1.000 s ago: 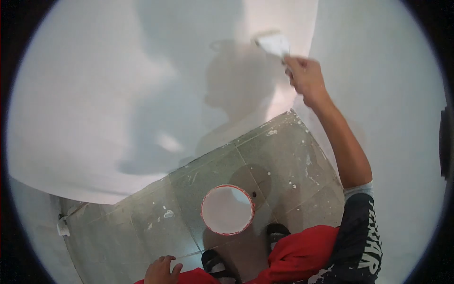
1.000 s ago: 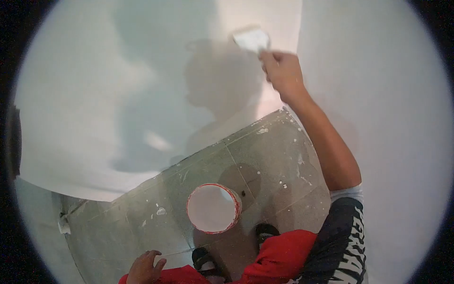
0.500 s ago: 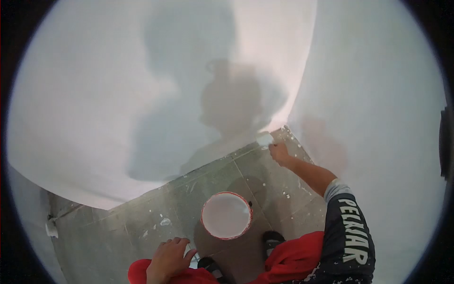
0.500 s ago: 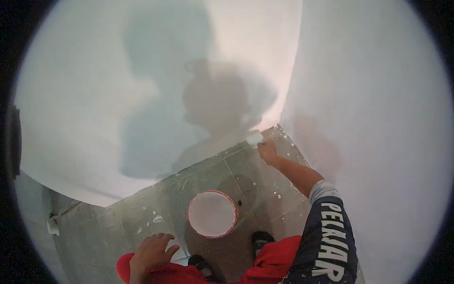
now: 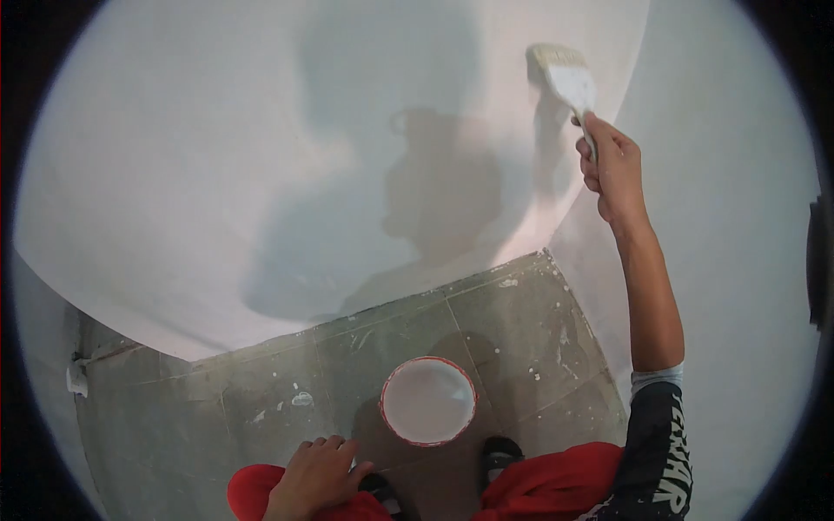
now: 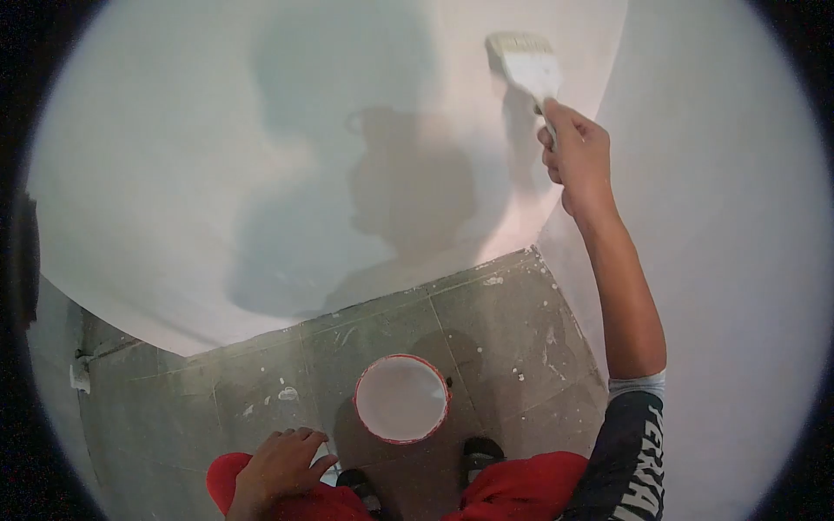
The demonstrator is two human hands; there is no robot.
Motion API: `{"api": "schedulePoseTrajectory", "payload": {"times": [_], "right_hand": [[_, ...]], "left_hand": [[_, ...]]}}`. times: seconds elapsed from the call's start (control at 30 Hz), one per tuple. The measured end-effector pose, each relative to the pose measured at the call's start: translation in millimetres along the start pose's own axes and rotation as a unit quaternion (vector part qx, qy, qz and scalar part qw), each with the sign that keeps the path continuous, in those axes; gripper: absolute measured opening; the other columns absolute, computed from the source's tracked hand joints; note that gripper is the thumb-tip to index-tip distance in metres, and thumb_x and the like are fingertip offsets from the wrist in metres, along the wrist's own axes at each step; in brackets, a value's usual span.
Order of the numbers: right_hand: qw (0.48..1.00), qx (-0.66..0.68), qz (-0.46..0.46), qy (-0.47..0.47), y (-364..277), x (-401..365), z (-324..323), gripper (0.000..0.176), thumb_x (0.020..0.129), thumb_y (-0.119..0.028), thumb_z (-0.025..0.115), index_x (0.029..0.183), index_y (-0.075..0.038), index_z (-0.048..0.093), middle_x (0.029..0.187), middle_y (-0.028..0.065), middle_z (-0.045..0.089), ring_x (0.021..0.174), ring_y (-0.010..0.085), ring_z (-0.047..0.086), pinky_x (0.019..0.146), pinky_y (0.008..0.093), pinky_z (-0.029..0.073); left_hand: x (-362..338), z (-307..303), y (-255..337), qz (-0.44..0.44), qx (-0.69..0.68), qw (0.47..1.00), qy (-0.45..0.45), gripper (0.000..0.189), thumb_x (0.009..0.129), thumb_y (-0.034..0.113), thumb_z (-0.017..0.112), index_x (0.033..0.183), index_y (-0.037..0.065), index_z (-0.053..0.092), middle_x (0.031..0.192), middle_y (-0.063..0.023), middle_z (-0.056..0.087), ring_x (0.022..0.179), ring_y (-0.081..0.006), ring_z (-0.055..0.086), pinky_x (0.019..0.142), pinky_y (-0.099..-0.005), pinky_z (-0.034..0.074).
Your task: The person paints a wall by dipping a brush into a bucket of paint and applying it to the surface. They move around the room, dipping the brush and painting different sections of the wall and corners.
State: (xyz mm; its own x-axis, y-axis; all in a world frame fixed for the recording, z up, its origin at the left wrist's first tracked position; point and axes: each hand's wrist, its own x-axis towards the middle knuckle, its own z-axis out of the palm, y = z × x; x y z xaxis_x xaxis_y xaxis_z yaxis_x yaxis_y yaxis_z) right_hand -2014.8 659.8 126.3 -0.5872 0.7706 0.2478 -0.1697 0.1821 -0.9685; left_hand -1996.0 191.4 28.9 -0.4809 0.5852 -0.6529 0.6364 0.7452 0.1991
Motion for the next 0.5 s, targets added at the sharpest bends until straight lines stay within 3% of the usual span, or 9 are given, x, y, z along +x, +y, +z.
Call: {"api": "schedulePoseTrajectory", "payload": {"times": [0.07, 0.13, 0.17, 0.2, 0.37, 0.5], "right_hand": [[0.999, 0.012, -0.03, -0.014, 10, 4, 9, 0.027, 0.094, -0.031, 0.061, 0.096, -0.004, 0.069, 0.069, -0.0012, 0.054, 0.048, 0.0038, 0.041, 0.038, 0.0197, 0.027], [0.998, -0.038, 0.039, -0.018, 65, 3, 19, 0.032, 0.095, -0.034, 0.061, 0.096, -0.004, 0.069, 0.066, -0.0008, 0.054, 0.048, 0.0053, 0.045, 0.039, 0.0219, 0.031], [0.998, -0.061, -0.018, 0.006, 111, -1, 21, 0.035, 0.095, -0.037, 0.061, 0.096, -0.003, 0.069, 0.063, -0.0005, 0.053, 0.049, 0.0059, 0.047, 0.039, 0.0229, 0.033], [0.999, -0.054, 0.003, 0.001, 138, -15, 20, 0.037, 0.095, -0.038, 0.06, 0.096, -0.001, 0.068, 0.063, 0.0003, 0.054, 0.048, 0.0065, 0.047, 0.04, 0.0241, 0.036], [0.944, -0.153, 0.282, -0.073, 236, -73, -22, 0.03, 0.093, -0.029, 0.06, 0.09, 0.0, 0.067, 0.061, 0.0043, 0.054, 0.046, 0.0115, 0.048, 0.039, 0.0274, 0.034], [0.901, -0.193, 0.376, -0.1, 282, -113, -61, 0.026, 0.091, -0.025, 0.059, 0.087, -0.001, 0.067, 0.061, 0.005, 0.055, 0.046, 0.0133, 0.048, 0.038, 0.0293, 0.034]], "left_hand": [[0, 1, 0, 0.008, 0.002, 1.0, 0.008, 0.047, 0.096, 0.041, 0.051, 0.123, 0.004, 0.058, 0.125, -0.0186, 0.06, 0.117, -0.0371, 0.056, 0.103, -0.0474, 0.04], [-1, 0, 1, 0.015, 0.004, 1.0, 0.02, 0.046, 0.096, 0.041, 0.051, 0.123, 0.004, 0.058, 0.125, -0.0184, 0.06, 0.117, -0.0369, 0.056, 0.103, -0.0473, 0.04], [-3, -2, 2, 0.01, 0.002, 1.0, 0.017, 0.046, 0.096, 0.041, 0.051, 0.123, 0.004, 0.058, 0.125, -0.0181, 0.06, 0.117, -0.0368, 0.056, 0.103, -0.047, 0.04], [-4, -3, 3, 0.006, 0.0, 1.0, 0.015, 0.045, 0.096, 0.041, 0.052, 0.123, 0.004, 0.058, 0.126, -0.0178, 0.06, 0.117, -0.0367, 0.056, 0.103, -0.0467, 0.04], [-13, -1, 1, 0.011, -0.011, 0.999, 0.038, 0.043, 0.095, 0.037, 0.055, 0.122, 0.005, 0.058, 0.125, -0.0173, 0.061, 0.116, -0.0365, 0.057, 0.103, -0.0456, 0.041], [-14, -5, 5, 0.013, -0.025, 0.998, 0.056, 0.041, 0.093, 0.035, 0.058, 0.121, 0.005, 0.059, 0.124, -0.0168, 0.061, 0.117, -0.0352, 0.057, 0.103, -0.0446, 0.04]]}}
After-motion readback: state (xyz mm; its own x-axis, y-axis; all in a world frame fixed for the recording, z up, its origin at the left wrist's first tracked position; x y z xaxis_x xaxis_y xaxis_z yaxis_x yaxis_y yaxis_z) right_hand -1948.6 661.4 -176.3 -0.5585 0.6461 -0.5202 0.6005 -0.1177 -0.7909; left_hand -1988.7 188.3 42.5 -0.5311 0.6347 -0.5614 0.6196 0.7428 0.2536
